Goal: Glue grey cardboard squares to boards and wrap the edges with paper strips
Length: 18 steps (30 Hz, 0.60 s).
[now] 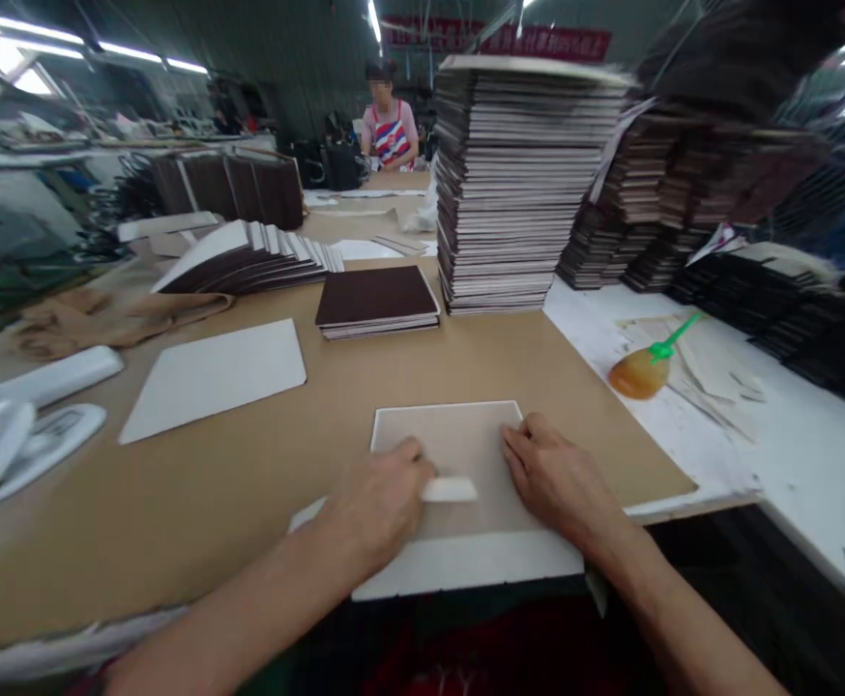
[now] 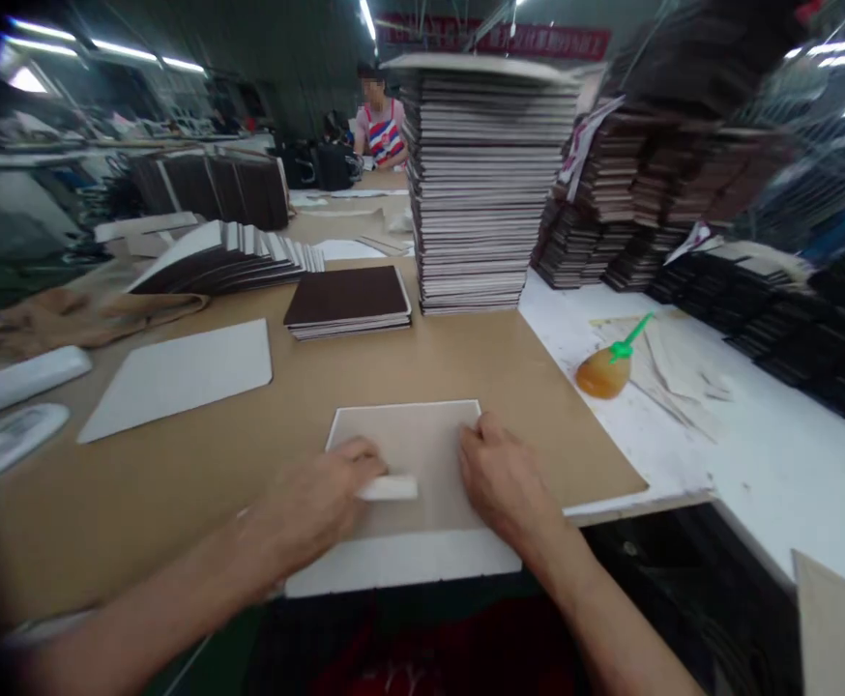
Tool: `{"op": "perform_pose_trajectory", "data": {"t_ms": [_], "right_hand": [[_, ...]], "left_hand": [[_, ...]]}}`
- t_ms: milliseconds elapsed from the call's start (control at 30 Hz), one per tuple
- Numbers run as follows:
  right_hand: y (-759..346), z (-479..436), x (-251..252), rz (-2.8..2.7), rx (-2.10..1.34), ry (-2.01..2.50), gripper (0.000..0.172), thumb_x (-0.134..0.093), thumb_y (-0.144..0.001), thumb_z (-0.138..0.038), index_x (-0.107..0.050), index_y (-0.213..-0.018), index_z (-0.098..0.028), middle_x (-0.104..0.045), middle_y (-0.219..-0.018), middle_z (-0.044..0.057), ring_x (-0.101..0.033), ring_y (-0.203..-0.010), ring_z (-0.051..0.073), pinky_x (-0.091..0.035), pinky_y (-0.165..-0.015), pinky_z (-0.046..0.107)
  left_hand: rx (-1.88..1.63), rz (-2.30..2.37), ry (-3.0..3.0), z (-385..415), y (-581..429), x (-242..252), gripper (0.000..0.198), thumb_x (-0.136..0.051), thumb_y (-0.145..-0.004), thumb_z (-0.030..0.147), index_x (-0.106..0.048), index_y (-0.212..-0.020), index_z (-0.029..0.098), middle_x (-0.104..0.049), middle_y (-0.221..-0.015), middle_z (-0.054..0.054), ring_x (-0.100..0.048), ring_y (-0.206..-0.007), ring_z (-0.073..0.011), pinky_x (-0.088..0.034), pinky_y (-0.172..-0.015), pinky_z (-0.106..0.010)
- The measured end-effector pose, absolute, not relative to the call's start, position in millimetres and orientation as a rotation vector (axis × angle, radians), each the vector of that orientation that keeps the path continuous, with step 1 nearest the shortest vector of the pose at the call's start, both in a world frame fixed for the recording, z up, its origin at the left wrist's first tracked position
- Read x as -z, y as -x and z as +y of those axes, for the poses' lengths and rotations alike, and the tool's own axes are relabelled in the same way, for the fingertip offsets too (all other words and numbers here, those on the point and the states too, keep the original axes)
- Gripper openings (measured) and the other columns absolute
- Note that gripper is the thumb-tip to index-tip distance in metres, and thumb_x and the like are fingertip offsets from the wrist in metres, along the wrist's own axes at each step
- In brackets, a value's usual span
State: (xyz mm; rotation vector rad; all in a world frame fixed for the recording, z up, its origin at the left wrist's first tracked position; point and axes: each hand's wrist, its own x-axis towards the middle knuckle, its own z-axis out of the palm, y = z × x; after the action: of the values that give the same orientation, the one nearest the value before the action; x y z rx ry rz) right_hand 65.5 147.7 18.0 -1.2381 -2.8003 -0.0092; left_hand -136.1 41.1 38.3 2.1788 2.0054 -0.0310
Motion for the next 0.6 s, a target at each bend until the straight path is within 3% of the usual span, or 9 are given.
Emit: {"op": "perform_pose_trajectory", "data": {"t_ms": [100,200,300,367,500,600], "right_hand": [[-65.8,148.7,-12.9,-2.725,-0.192,1.209,0.027,-0.039,-0.093,-0.033,-0.061,-0.096,-0.018,-0.054,-0.099,0.011,-0.056,-0.073,0.019,-0.038,-0.061,0.03],[-68.7,155.4,-10.2,-2.627,-0.435,1.141,0.025,-0.044,-0.09,-0.031,-0.065,-0.095,-0.018,-0.056,-0.101,0.011,-0.056,-0.074,0.019,-0.04,-0.067,0.031],[-85.8,172.2,-14.2,-2.546,-0.542,1.112,0.019,-0.054,-0.084,-0.033,-0.068,-0.091,-0.022,-0.061,-0.09,0.004,-0.058,-0.077,0.016,-0.043,-0.072,0.027],[-107.5,187.7,-17.5,-2.39,-0.539,1.216,0.024,-0.052,-0.084,-0.037,-0.068,-0.093,-0.021,-0.062,-0.084,0.002,-0.058,-0.076,0.016,-0.044,-0.072,0.027],[-158.0,214.7,-16.7,-1.919,-0.368,1.52,0.046,-0.03,-0.091,-0.04,-0.047,-0.124,-0.013,-0.058,-0.101,0.009,-0.058,-0.081,0.019,-0.046,-0.071,0.033],[-180.6,227.9,-9.2,-1.716,-0.315,1.585,0.063,-0.039,-0.086,-0.047,-0.029,-0.136,-0.01,-0.045,-0.123,0.016,-0.053,-0.101,0.024,-0.044,-0.082,0.036]], "left_hand": [[-0.07,1.906,-2.261,53.4,128.8,-34.2,0.021,-0.044,-0.088,0.022,-0.065,-0.093,0.023,-0.057,-0.097,-0.004,-0.06,-0.076,-0.0178,-0.047,-0.066,-0.031],[-0.208,1.908,-2.273,60.7,124.0,-23.4,0.026,-0.043,-0.093,0.035,-0.064,-0.105,0.028,-0.052,-0.103,-0.003,-0.058,-0.082,-0.0166,-0.046,-0.07,-0.03],[-0.291,1.944,-2.268,60.7,120.2,-16.0,0.027,-0.043,-0.093,0.037,-0.061,-0.113,0.032,-0.051,-0.104,-0.001,-0.057,-0.085,-0.016,-0.046,-0.07,-0.028],[-0.32,1.948,-2.27,59.3,119.2,-12.7,0.028,-0.043,-0.093,0.036,-0.06,-0.114,0.034,-0.051,-0.103,-0.001,-0.057,-0.085,-0.0158,-0.045,-0.07,-0.029],[-0.372,1.942,-2.251,57.5,119.2,-8.1,0.029,-0.041,-0.093,0.033,-0.06,-0.114,0.034,-0.051,-0.104,-0.001,-0.056,-0.087,-0.0163,-0.045,-0.073,-0.029],[-0.351,1.955,-2.211,57.0,118.2,-8.2,0.029,-0.043,-0.092,0.031,-0.06,-0.115,0.033,-0.052,-0.107,-0.001,-0.056,-0.087,-0.0164,-0.044,-0.075,-0.029]]}}
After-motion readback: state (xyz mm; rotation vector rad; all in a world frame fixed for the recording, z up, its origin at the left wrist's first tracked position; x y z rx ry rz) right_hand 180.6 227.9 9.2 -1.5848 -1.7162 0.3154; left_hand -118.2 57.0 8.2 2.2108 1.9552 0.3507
